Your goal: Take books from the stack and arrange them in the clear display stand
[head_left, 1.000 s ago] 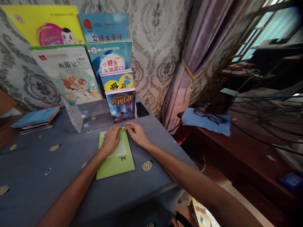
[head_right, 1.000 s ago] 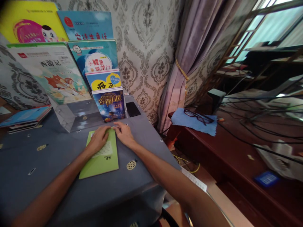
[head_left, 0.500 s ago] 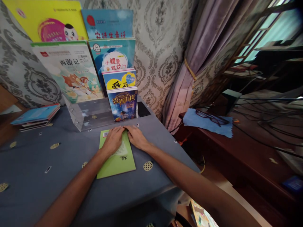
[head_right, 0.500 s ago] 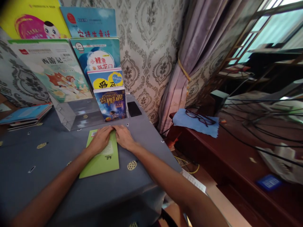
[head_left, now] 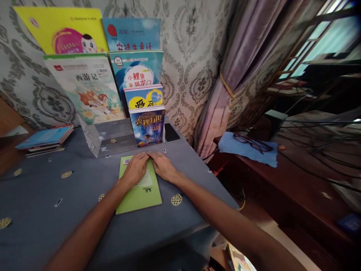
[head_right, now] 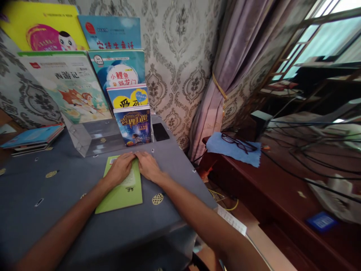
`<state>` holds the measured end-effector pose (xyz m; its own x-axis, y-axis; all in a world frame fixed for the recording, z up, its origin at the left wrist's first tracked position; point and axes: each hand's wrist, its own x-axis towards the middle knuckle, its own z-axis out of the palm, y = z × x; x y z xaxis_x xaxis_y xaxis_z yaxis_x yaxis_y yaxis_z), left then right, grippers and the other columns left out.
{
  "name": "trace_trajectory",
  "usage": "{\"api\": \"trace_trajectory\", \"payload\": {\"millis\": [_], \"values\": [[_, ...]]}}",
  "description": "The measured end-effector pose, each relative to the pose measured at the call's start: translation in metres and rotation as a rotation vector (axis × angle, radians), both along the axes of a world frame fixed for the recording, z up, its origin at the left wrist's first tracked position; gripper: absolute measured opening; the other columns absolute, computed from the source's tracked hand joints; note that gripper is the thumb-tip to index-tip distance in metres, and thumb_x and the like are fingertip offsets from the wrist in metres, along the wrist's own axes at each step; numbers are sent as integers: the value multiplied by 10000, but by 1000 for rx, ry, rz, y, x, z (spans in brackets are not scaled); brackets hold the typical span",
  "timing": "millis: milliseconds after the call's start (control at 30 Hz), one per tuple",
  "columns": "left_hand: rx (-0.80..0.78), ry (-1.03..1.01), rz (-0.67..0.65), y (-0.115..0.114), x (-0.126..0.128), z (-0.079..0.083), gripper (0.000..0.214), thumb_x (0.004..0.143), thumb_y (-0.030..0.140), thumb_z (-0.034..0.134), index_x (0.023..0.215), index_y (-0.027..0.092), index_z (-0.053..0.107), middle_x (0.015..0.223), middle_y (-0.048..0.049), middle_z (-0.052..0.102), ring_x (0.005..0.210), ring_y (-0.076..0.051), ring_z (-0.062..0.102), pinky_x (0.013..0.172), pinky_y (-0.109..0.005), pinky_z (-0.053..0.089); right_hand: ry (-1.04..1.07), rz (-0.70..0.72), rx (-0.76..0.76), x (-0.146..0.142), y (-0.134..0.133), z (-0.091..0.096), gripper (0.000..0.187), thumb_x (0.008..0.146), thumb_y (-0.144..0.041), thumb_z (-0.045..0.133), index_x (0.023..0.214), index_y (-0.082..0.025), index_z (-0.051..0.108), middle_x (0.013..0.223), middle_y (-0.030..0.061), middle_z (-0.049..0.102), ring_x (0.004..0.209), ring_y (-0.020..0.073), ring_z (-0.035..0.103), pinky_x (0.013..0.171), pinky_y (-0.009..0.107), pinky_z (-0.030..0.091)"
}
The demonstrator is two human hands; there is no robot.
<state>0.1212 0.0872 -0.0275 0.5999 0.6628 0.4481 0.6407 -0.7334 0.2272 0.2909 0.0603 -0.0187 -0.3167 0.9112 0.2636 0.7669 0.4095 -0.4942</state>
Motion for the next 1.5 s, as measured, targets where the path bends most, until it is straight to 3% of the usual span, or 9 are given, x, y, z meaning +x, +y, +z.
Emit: {"api": "trace_trajectory", "payload": {"millis": [167, 400, 667, 967, 1167, 1300, 1500], "values": [[-3, 17, 9, -1, 0, 1, 350, 903, 32, 441, 1143, 150, 666, 1170, -139, 723, 1212, -263, 636, 1057, -464, 507, -39, 15, 25, 1, 0, -1, 497, 881, -26, 417, 1341, -144, 563, 1300, 130, 658, 1221, 229, 584, 1068, 402, 446], [-6, -1, 8, 0, -2, -1, 371, 897, 31, 448, 1145, 167, 688, 1180, -117, 734, 1201, -242, 652, 1073, -450, 507, -45, 27, 35, 2, -1, -1, 437, 911, -50, 415, 1314, -106, 572, 1325, 171, 643, 1235, 240, 586, 1053, 405, 468], [-33, 8, 47, -1, 0, 1, 401, 860, 14, 471, 1144, 152, 718, 1228, -128, 720, 1198, -238, 655, 1092, -435, 494, -161, 21, 36, -2, -9, -8, 619, 830, -14, 424, 1441, -104, 467, 1477, 179, 533, 1395, 241, 474, 1163, 433, 383], [-67, 25, 123, -5, 2, 7, 403, 826, -1, 475, 1074, 170, 742, 1184, -107, 738, 1142, -229, 678, 1082, -414, 499, -274, -23, -26, -5, -19, -2, 596, 901, -97, 397, 1493, -149, 427, 1557, 152, 445, 1431, 259, 422, 1148, 464, 378], [-75, 48, 129, -8, 3, 11, 380, 839, 6, 482, 1059, 171, 744, 1196, -111, 732, 1144, -233, 676, 1078, -418, 497, -296, -11, 1, -6, -20, -2, 566, 911, -97, 370, 1472, -89, 446, 1548, 185, 447, 1433, 262, 417, 1154, 441, 362], [-60, 70, 122, -8, -2, 11, 386, 855, 18, 474, 1093, 177, 732, 1205, -105, 732, 1165, -229, 669, 1067, -405, 505, -272, 1, 1, -5, -18, -3, 570, 900, -87, 384, 1465, -99, 461, 1539, 192, 457, 1436, 279, 417, 1142, 480, 378], [-45, 118, 232, -6, -27, 12, 356, 866, 40, 470, 1051, 188, 736, 1181, -102, 742, 1110, -232, 695, 1029, -404, 526, -254, 14, 19, -3, -18, -4, 568, 890, -78, 403, 1453, -93, 477, 1532, 202, 460, 1421, 290, 440, 1144, 484, 380]]}}
